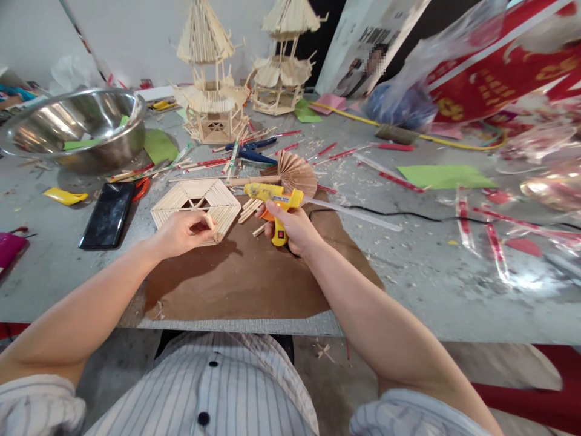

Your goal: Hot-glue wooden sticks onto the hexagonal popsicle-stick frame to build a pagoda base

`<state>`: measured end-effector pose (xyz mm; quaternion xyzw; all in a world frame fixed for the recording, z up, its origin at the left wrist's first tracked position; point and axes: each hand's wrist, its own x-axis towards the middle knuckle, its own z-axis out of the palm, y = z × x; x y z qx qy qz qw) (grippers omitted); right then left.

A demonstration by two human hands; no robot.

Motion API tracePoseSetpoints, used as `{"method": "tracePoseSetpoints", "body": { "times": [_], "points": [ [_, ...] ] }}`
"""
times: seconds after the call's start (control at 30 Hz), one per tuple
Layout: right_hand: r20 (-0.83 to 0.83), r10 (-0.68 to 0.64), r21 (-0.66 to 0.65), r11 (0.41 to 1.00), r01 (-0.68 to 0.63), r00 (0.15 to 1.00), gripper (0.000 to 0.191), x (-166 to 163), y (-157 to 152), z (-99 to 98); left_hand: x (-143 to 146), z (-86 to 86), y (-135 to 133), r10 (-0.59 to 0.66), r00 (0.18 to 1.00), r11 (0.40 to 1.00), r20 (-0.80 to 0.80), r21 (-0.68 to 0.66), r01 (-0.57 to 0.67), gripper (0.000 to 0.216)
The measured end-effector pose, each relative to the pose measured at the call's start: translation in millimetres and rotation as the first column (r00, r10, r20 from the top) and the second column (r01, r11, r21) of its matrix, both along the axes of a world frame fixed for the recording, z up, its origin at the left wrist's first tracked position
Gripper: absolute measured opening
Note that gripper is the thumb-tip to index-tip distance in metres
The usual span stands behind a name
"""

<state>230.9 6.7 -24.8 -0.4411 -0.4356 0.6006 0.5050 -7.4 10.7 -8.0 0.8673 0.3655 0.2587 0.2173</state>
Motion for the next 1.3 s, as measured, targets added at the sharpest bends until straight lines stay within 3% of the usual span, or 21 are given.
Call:
{"method": "tracePoseSetpoints", "body": {
  "times": [0.13, 0.3, 0.4, 0.57, 0.73, 0.9, 1.13, 1.3],
  "points": [
    [0.003, 0.001, -0.008, 1.0, -0.001, 1.0, 0.04, 0, 0, 0.8, -3, 9.8, -1, -0.049, 0.997, 0.997, -0.067, -0.057, 0.045, 0.014],
    [0.008, -0.001, -0.01, 1.0, 0.001, 1.0, 0.04, 0, 0, 1.7, -14, 28.7, 0, -0.125, 0.954, 0.992, -0.271, -0.061, 0.113, 0.033],
    [-0.004, 0.005, -0.006, 1.0, -0.005, 1.0, 0.039, 0, 0, 0.9, -22, 33.7, 6, -0.09, 0.928, 0.996, -0.361, -0.041, 0.081, 0.039],
    [-0.005, 0.006, -0.002, 1.0, -0.006, 1.0, 0.037, 1, 1, -2.7, -27, 31.9, 11, 0.065, 0.921, 0.996, -0.384, 0.086, -0.034, 0.04],
    [0.004, 0.008, -0.001, 1.0, -0.008, 1.0, 0.037, 1, 1, -1.4, -25, 23.6, 10, 0.002, 0.934, 0.995, -0.356, 0.09, 0.032, 0.038],
    [0.017, 0.002, -0.018, 1.0, -0.001, 1.0, 0.04, 0, -1, 2.8, -26, 21.7, 11, 0.018, 0.908, 0.997, -0.419, 0.075, 0.015, 0.039],
    [-0.017, 0.005, -0.025, 1.0, -0.005, 1.0, 0.039, 0, 0, 1.7, -9, 18.9, 0, -0.027, 0.973, 0.999, -0.227, 0.034, 0.036, 0.042],
    [-0.005, 0.007, -0.008, 1.0, -0.007, 1.0, 0.039, 1, 0, 0.4, 3, 8.9, -2, -0.032, 0.997, 0.995, -0.066, 0.094, 0.038, 0.023]
  ]
}}
